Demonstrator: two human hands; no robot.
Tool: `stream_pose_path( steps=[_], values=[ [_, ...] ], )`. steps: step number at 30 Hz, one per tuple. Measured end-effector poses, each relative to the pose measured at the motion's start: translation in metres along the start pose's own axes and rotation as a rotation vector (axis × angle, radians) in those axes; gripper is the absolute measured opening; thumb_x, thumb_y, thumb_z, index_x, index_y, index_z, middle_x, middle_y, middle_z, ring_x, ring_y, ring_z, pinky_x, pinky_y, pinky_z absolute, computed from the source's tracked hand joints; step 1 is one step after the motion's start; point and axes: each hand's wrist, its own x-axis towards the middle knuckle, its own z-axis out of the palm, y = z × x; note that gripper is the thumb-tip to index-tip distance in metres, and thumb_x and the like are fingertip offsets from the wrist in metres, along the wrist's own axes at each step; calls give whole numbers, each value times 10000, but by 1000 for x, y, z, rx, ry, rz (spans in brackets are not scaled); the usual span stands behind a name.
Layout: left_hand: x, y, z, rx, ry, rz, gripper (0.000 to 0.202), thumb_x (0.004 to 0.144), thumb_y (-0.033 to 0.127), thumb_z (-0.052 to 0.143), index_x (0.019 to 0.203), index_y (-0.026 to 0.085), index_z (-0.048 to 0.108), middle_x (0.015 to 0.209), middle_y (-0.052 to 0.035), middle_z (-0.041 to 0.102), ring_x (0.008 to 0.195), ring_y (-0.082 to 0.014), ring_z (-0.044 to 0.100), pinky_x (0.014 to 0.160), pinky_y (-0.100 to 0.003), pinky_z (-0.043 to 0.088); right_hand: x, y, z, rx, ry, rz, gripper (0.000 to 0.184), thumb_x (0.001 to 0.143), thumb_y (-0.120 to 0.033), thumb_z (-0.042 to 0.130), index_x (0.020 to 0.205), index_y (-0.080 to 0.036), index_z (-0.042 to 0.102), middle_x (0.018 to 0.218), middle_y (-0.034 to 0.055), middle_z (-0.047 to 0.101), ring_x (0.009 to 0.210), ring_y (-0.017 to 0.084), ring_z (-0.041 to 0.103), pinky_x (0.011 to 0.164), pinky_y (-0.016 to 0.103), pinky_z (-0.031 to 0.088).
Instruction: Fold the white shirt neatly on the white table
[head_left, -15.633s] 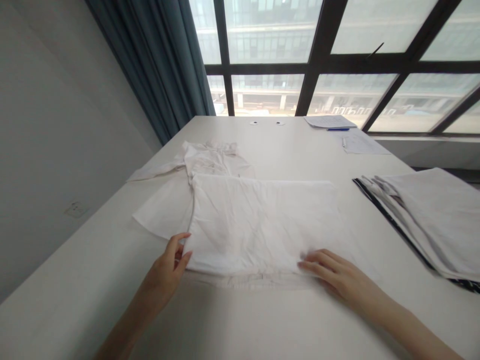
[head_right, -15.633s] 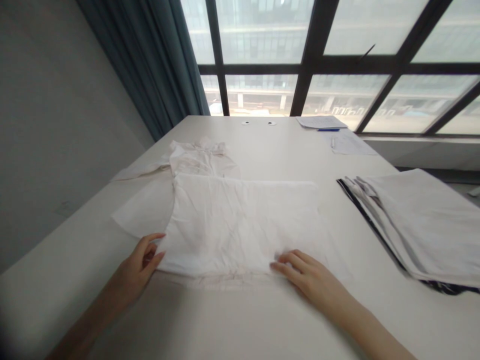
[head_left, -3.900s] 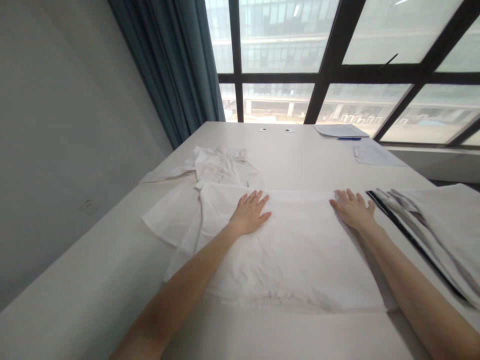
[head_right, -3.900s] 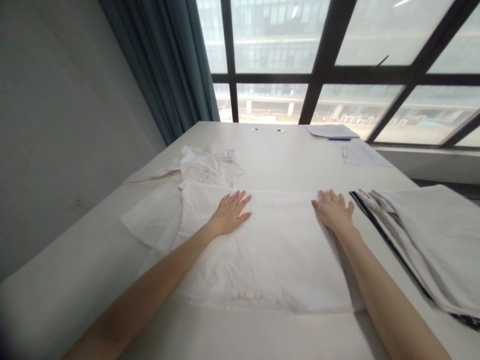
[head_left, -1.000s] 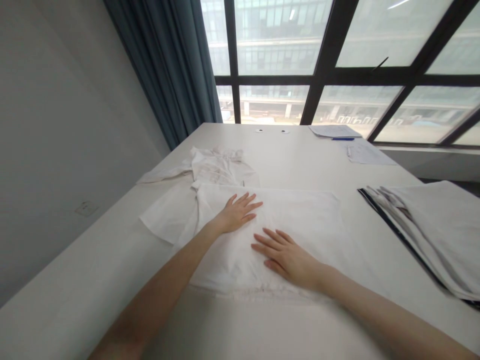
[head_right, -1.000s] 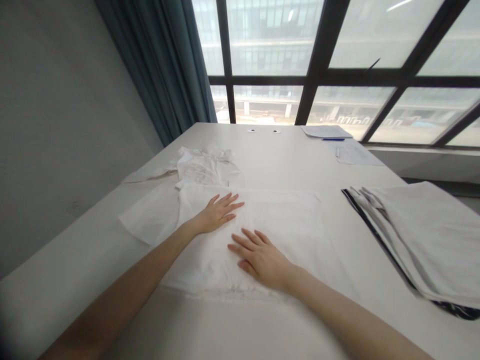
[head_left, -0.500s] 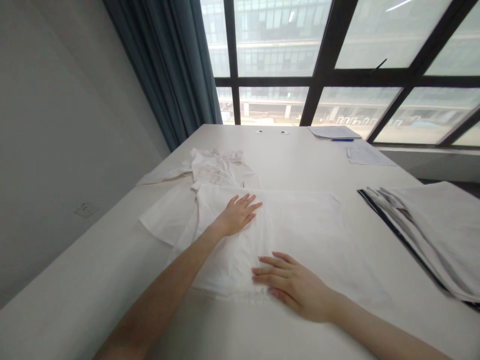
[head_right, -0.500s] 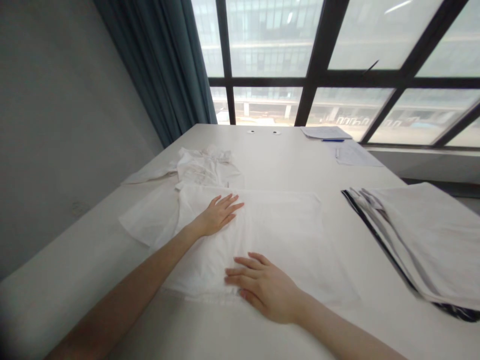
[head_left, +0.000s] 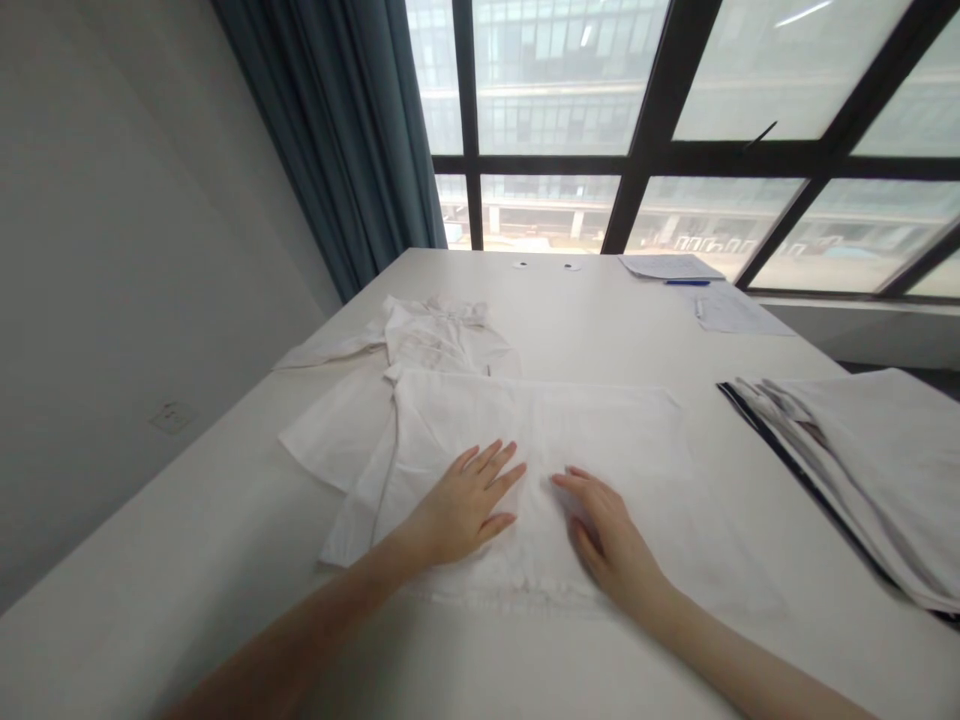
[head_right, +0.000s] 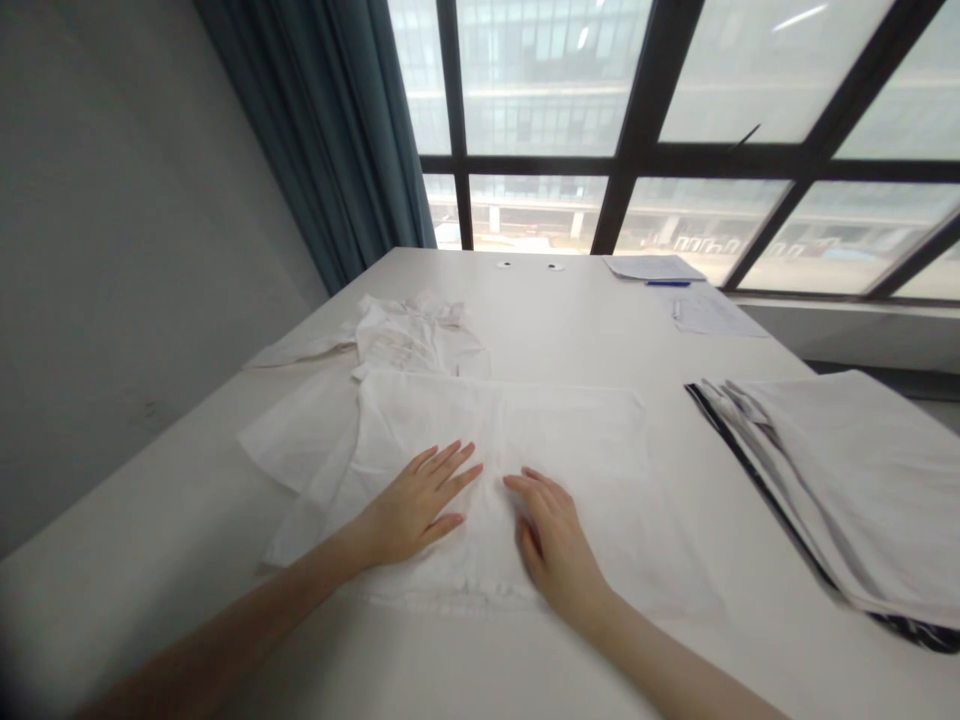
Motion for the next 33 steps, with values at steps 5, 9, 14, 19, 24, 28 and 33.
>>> stream_pose_path(
  steps=[5, 9, 14, 19, 24, 28, 33],
  values=[
    [-17, 6, -3, -10, -28, -15, 569, 963, 422, 432, 1483, 235, 296, 1579, -104, 224, 1454, -274, 187, 1146, -463, 214, 0, -5, -2, -220, -146, -20, 481, 898, -133, 388, 1371, -184, 454, 1446, 79, 477, 1400, 243, 314, 1118, 489, 305],
    [-26, 8, -5, 1, -51, -22, 574, 974, 448, 399, 1493, 236, 278, 1583, -98, 211, 1460, -268, 166, 1153, -455, 208, 1, 1, -8, -377, -267, -30, 504, 970, -299, 372, 1468, -225, 349, 1529, 39, 360, 1430, 250, 253, 1127, 513, 267],
    [-34, 9, -5, 0, -50, -35, 557, 988, 441, 372, 1498, 240, 270, 1584, -88, 210, 1463, -254, 156, 1161, -445, 202, 1, 32, -26, -503, -269, 21, 529, 980, -467, 335, 1483, -301, 323, 1538, 10, 336, 1426, 250, 264, 1117, 511, 265],
    [-35, 9, -4, -27, -53, -47, 552, 987, 432, 383, 1494, 239, 281, 1581, -85, 220, 1462, -252, 166, 1160, -454, 219, -8, 68, -45, -606, -142, 135, 540, 963, -516, 321, 1448, -291, 396, 1511, 35, 391, 1405, 248, 314, 1106, 487, 289],
    [-34, 5, -6, -128, -24, -90, 460, 989, 324, 406, 1442, 252, 379, 1553, -62, 304, 1441, -220, 245, 1144, -429, 284, -15, 91, -55, -652, -50, 239, 529, 967, -513, 283, 1381, -253, 485, 1487, 85, 427, 1377, 286, 357, 1069, 520, 338],
    [-34, 1, -8, -223, 39, -124, 425, 978, 245, 417, 1401, 216, 431, 1481, -74, 433, 1394, -196, 349, 1114, -400, 354, -14, 105, -61, -628, 42, 362, 547, 965, -493, 275, 1336, -168, 513, 1443, 176, 453, 1319, 317, 432, 993, 516, 428],
    [-35, -5, -6, -274, 195, -136, 378, 949, 164, 433, 1314, 209, 518, 1352, -78, 572, 1286, -184, 494, 1055, -398, 439, -12, 114, -67, -621, 121, 463, 542, 937, -476, 329, 1309, -130, 518, 1376, 219, 504, 1238, 364, 497, 923, 562, 461]
  ],
)
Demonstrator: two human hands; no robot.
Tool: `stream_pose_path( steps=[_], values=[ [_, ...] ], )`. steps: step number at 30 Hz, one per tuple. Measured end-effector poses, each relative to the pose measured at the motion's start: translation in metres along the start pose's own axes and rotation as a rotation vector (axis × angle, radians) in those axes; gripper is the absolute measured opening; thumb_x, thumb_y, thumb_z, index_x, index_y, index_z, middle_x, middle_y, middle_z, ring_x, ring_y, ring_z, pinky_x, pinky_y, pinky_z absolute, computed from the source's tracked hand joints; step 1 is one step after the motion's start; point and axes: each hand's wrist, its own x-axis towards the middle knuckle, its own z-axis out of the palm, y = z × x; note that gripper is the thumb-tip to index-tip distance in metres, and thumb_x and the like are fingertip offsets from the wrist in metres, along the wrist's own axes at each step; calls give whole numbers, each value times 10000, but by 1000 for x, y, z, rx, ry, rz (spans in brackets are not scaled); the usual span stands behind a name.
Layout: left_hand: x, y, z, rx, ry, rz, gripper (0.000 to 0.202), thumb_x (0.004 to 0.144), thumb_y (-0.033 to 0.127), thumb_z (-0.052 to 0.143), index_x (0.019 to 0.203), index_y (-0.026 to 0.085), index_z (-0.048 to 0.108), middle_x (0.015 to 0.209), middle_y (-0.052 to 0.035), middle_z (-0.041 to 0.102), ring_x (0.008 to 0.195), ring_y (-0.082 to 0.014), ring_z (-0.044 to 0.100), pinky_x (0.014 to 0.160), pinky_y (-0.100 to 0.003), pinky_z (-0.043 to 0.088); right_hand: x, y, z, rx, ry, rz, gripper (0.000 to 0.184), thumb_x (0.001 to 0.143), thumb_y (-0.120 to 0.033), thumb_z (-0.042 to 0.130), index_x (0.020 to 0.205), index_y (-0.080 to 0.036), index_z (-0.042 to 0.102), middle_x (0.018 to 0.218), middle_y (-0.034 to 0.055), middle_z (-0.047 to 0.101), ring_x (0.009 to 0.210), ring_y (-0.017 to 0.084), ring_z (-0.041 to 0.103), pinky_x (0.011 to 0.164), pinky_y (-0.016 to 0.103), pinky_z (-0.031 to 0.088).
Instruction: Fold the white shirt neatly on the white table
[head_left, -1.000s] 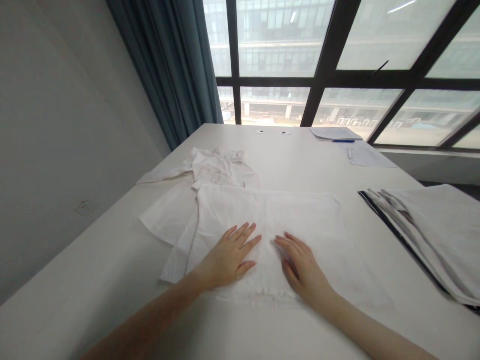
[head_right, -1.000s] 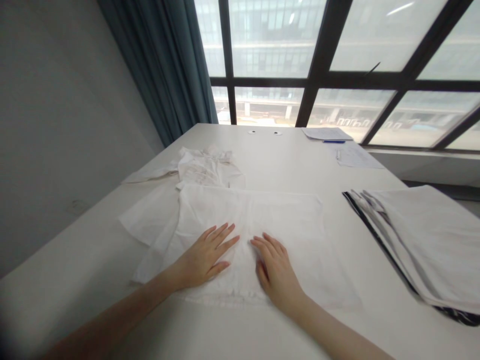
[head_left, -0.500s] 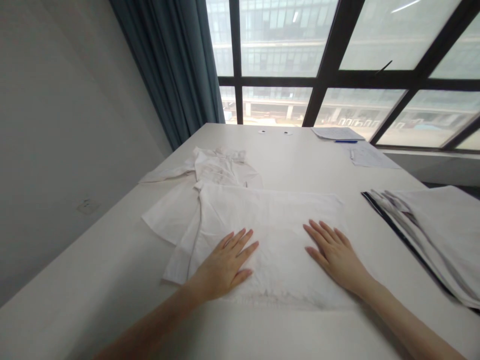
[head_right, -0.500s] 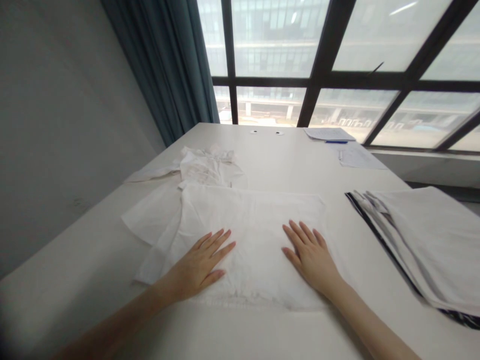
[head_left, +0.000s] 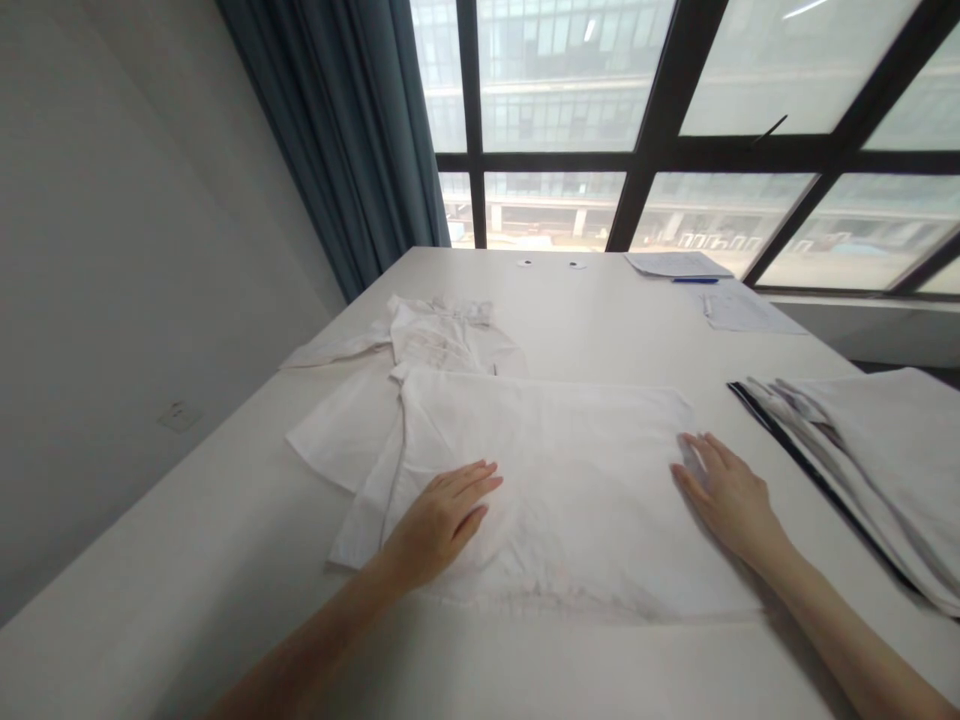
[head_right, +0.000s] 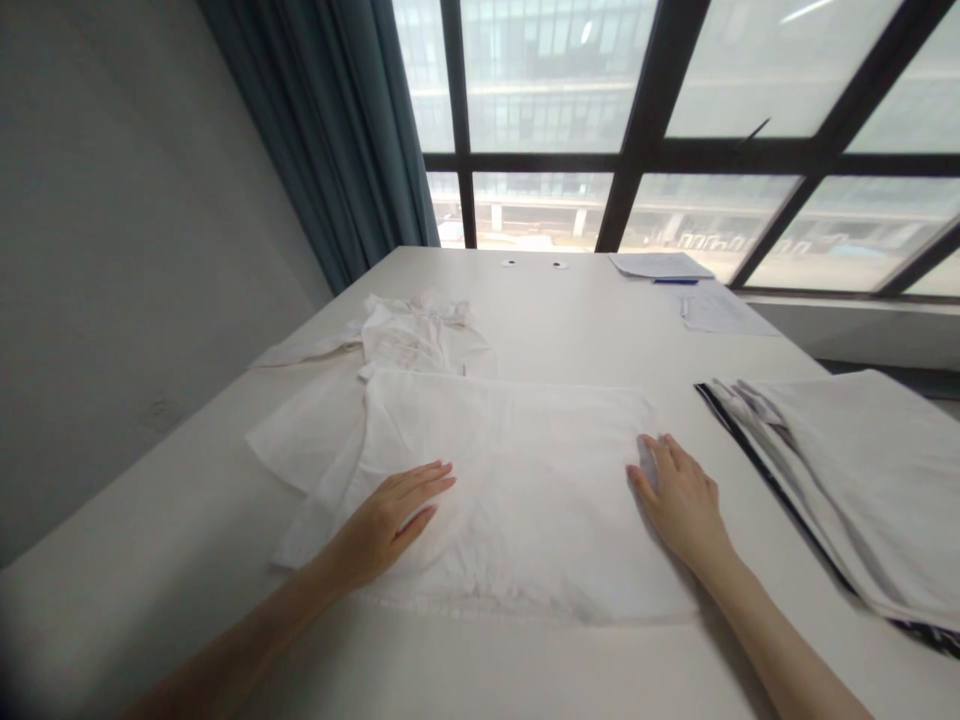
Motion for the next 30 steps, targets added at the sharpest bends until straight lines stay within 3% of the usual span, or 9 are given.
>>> stream_pose_path(
  steps=[6, 9, 15, 21, 30],
  values=[
    [-1, -9, 1, -31, 143, -3, 305, 932, 106, 443, 1162, 205, 618, 1179, -64, 675, 1134, -171, 606, 980, -383, 507, 9, 7, -4, 266, 59, -9, 537, 846, -469, 439, 1245, -127, 552, 1158, 184, 640, 967, 300, 621, 877, 468, 483],
    [-2, -12, -1, -44, 152, -3, 306, 920, 88, 451, 1134, 204, 635, 1150, -62, 686, 1109, -172, 617, 970, -384, 512, 11, 9, -8, 345, 18, 111, 598, 796, -500, 489, 1247, -113, 559, 1073, 184, 664, 837, 283, 632, 775, 424, 502],
    [-2, -21, -1, -63, 200, 5, 323, 900, 46, 452, 1078, 214, 662, 1095, -54, 691, 1063, -169, 615, 947, -379, 519, 10, 8, -14, 424, -40, 289, 673, 742, -544, 532, 1305, -177, 512, 1137, 139, 663, 779, 251, 622, 711, 383, 499],
    [-1, -24, -3, -86, 272, -26, 337, 896, 23, 416, 977, 214, 682, 1012, -55, 679, 1007, -177, 598, 896, -379, 530, 10, 4, -16, 405, -12, 255, 647, 751, -572, 520, 1259, -174, 558, 1017, 128, 684, 714, 231, 596, 679, 366, 491],
    [0, -24, -6, -112, 288, 0, 202, 935, 138, 488, 944, 207, 677, 957, -51, 675, 965, -177, 601, 852, -351, 542, 9, 0, -16, 374, 5, 199, 620, 783, -555, 499, 1275, -179, 540, 1063, 128, 669, 747, 234, 595, 709, 368, 492]
  ],
)
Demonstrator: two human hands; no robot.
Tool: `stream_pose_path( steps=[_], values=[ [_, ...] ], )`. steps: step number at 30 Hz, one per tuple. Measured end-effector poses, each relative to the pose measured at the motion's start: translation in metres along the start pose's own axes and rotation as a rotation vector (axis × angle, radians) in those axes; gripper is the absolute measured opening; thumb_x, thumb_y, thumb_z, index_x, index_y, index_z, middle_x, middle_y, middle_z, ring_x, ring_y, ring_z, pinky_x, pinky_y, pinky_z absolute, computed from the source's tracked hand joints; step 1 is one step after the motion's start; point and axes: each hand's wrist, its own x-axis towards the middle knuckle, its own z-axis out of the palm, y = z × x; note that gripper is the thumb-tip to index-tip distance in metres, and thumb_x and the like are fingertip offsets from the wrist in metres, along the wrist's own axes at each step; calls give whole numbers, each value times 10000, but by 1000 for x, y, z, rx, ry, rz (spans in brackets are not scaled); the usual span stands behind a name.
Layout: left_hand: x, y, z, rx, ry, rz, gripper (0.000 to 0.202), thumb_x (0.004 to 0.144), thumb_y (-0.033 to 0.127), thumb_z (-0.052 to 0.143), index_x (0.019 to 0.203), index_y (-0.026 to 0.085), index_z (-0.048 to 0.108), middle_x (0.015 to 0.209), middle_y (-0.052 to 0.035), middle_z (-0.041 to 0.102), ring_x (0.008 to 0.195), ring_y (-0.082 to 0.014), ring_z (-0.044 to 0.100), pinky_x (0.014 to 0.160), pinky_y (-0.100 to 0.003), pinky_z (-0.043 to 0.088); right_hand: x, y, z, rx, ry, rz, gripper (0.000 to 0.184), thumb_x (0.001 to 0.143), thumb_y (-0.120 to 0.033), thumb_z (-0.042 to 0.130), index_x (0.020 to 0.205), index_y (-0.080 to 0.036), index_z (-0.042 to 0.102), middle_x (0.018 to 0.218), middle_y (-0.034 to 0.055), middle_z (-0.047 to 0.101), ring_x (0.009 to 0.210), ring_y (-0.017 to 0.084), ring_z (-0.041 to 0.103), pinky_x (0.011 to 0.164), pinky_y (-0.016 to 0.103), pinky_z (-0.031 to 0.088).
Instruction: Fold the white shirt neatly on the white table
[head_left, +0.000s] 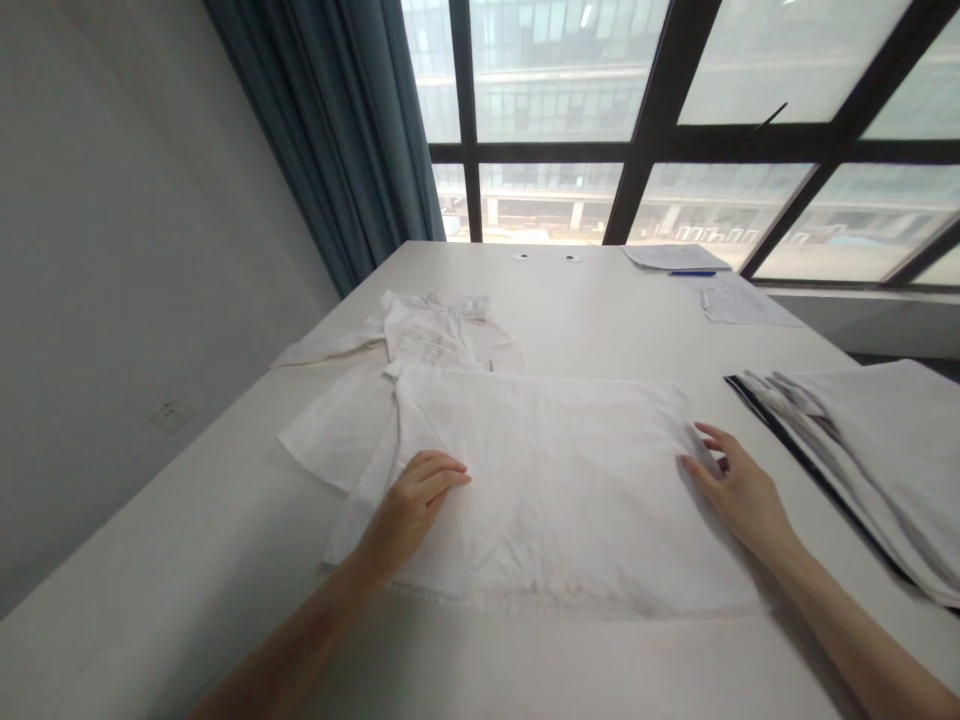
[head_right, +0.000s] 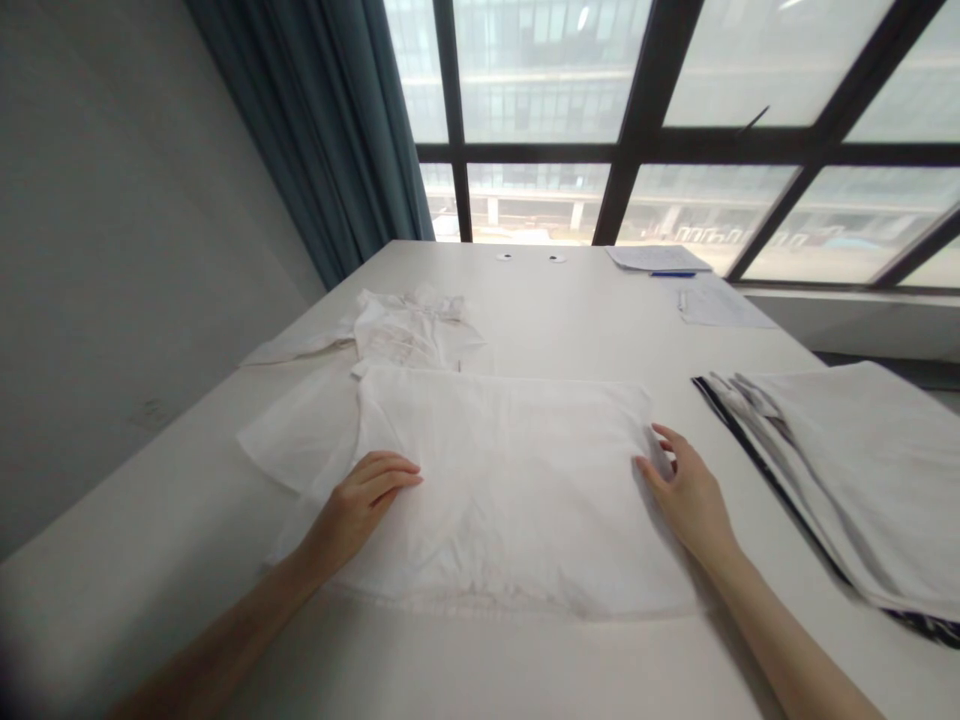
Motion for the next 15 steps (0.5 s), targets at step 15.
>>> stream_pose_path(
  steps=[15],
  values=[
    [-2, -1, 0, 65, -74, 45, 208, 943, 158, 487, 1047, 208, 660, 1058, -67, 676, 1060, -182, 597, 928, -376, 524, -5, -12, -14, 33, -61, -32, 531, 779, -525, 538, 1211, -225, 606, 980, 89, 709, 490, 161, 554, 623, 345, 476]
  ],
)
